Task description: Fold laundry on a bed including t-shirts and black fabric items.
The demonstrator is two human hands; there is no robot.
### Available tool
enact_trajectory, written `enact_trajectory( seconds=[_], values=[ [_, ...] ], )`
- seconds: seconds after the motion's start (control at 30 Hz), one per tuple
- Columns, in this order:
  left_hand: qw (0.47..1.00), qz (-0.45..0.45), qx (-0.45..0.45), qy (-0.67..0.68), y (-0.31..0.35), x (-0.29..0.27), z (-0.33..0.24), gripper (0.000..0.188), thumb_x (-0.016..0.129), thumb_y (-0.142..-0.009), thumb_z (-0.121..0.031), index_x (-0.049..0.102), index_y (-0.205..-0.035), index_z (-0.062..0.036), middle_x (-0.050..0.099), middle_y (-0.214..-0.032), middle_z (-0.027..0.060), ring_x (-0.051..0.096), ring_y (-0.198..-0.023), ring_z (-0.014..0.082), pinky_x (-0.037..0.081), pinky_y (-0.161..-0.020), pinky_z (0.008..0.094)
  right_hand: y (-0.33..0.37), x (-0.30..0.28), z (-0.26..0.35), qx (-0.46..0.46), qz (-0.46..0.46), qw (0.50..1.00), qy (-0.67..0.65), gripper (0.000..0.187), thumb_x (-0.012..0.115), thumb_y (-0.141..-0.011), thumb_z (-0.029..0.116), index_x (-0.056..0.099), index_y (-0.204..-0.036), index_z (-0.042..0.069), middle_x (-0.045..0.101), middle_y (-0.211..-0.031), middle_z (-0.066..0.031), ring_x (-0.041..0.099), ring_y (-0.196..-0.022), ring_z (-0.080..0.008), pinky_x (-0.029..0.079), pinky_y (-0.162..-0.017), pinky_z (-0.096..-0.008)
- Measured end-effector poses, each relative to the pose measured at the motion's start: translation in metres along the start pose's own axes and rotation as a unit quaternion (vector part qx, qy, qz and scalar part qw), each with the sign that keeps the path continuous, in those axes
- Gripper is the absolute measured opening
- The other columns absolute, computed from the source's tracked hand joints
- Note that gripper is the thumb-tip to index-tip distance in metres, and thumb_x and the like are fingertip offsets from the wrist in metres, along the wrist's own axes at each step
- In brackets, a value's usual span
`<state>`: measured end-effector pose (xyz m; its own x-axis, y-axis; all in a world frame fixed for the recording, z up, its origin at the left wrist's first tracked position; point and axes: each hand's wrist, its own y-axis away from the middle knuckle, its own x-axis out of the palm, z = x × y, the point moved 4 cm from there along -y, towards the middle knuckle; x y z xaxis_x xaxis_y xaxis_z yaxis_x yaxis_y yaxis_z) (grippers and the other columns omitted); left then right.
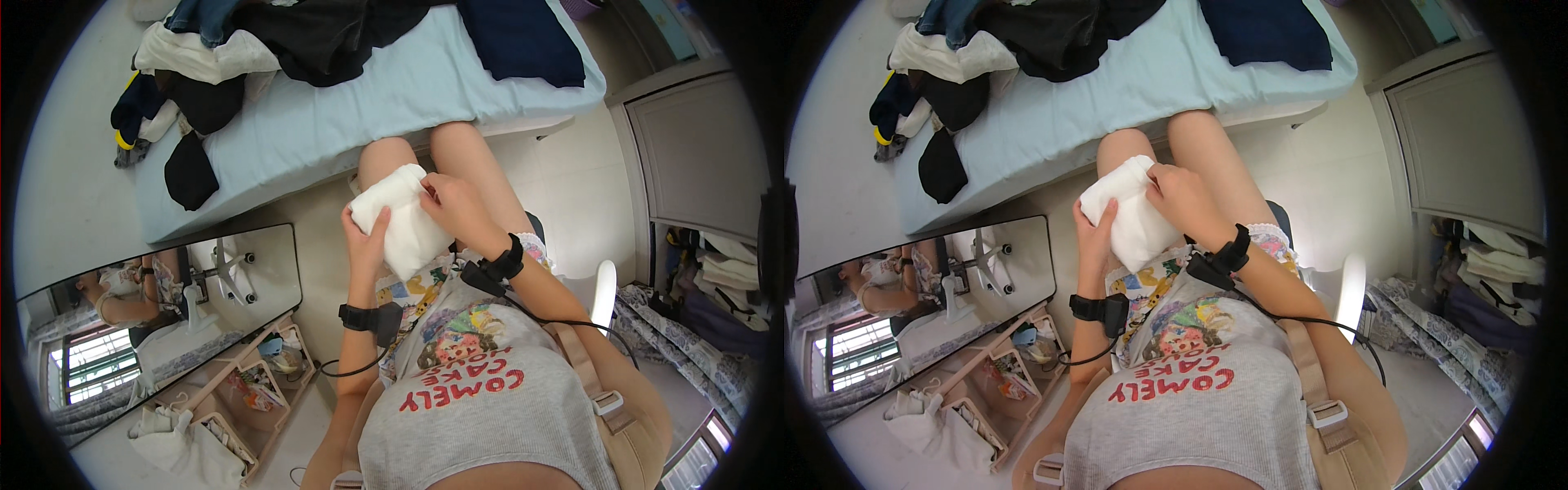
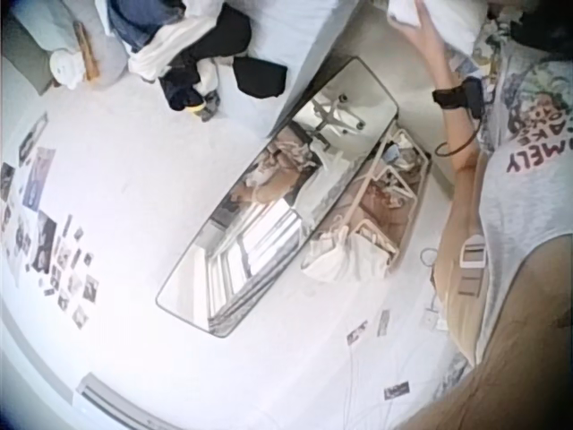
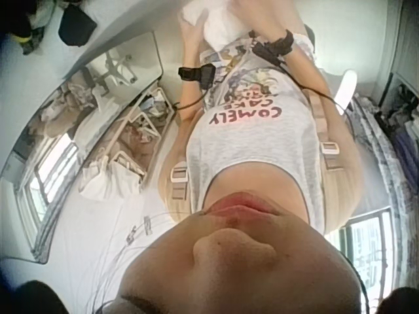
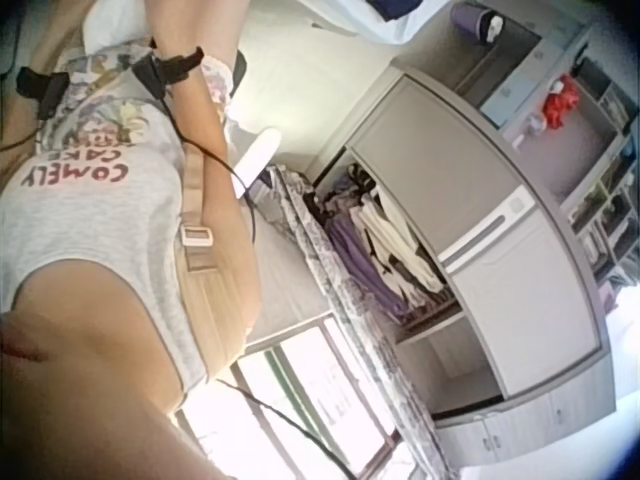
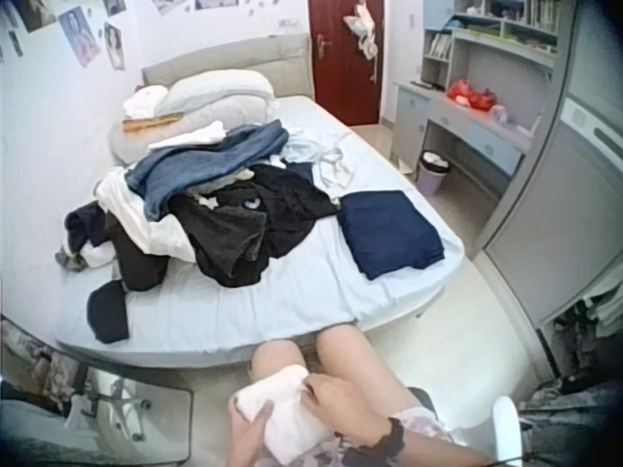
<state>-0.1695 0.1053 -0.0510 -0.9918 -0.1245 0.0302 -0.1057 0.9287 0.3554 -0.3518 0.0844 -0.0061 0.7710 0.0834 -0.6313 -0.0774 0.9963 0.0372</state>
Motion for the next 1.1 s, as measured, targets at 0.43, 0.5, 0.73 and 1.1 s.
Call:
enact_trajectory(
  seconds=[0.43,0.5,0.73,1.1],
  values=[
    [0.999,0.019,0.012,0.045,0.007,0.005,-0.005,0.05,0.067,-0.085,-0.025,0.043,-0.119,0.0029,0.054,-0.112,0.0125,0.053,-0.1,0.0163,0.044,-0.086,0.0298,-0.005,0.034,-0.047,0.131,0.011,0.945,-0.301,0.017,0.053,-0.092,0.017,0.056,-0.096,0.001,0.057,-0.085,-0.0002,0.052,-0.079,-0.0058,0.043,-0.071,-0.02],
    [0.996,0.022,-0.028,0.078,0.006,0.0,-0.004,0.047,0.061,-0.088,-0.028,0.044,-0.12,0.0008,0.054,-0.115,0.0113,0.054,-0.104,0.0166,0.044,-0.088,0.0293,-0.006,0.029,-0.039,0.088,-0.018,0.974,-0.207,0.017,0.053,-0.092,0.018,0.056,-0.095,0.002,0.057,-0.083,-0.0002,0.051,-0.077,-0.0061,0.043,-0.069,-0.0204],
    [0.974,0.03,-0.14,0.176,0.013,-0.001,-0.012,0.045,0.053,-0.093,-0.034,0.045,-0.124,-0.0026,0.055,-0.119,0.011,0.055,-0.108,0.0189,0.046,-0.09,0.0311,-0.013,0.019,-0.025,0.057,-0.051,0.967,-0.242,0.017,0.057,-0.09,0.017,0.052,-0.087,0.001,0.055,-0.071,-0.0032,0.052,-0.067,-0.0095,0.043,-0.061,-0.0234],
    [0.984,0.023,-0.133,0.118,0.007,-0.005,-0.005,0.047,0.064,-0.085,-0.022,0.044,-0.122,-0.0013,0.058,-0.113,0.0101,0.058,-0.101,0.0183,0.047,-0.085,0.0295,-0.01,0.021,-0.025,0.089,-0.03,0.985,-0.143,0.018,0.055,-0.091,0.018,0.051,-0.088,0.001,0.056,-0.072,-0.0056,0.052,-0.065,-0.0116,0.042,-0.06,-0.0256]
  ],
)
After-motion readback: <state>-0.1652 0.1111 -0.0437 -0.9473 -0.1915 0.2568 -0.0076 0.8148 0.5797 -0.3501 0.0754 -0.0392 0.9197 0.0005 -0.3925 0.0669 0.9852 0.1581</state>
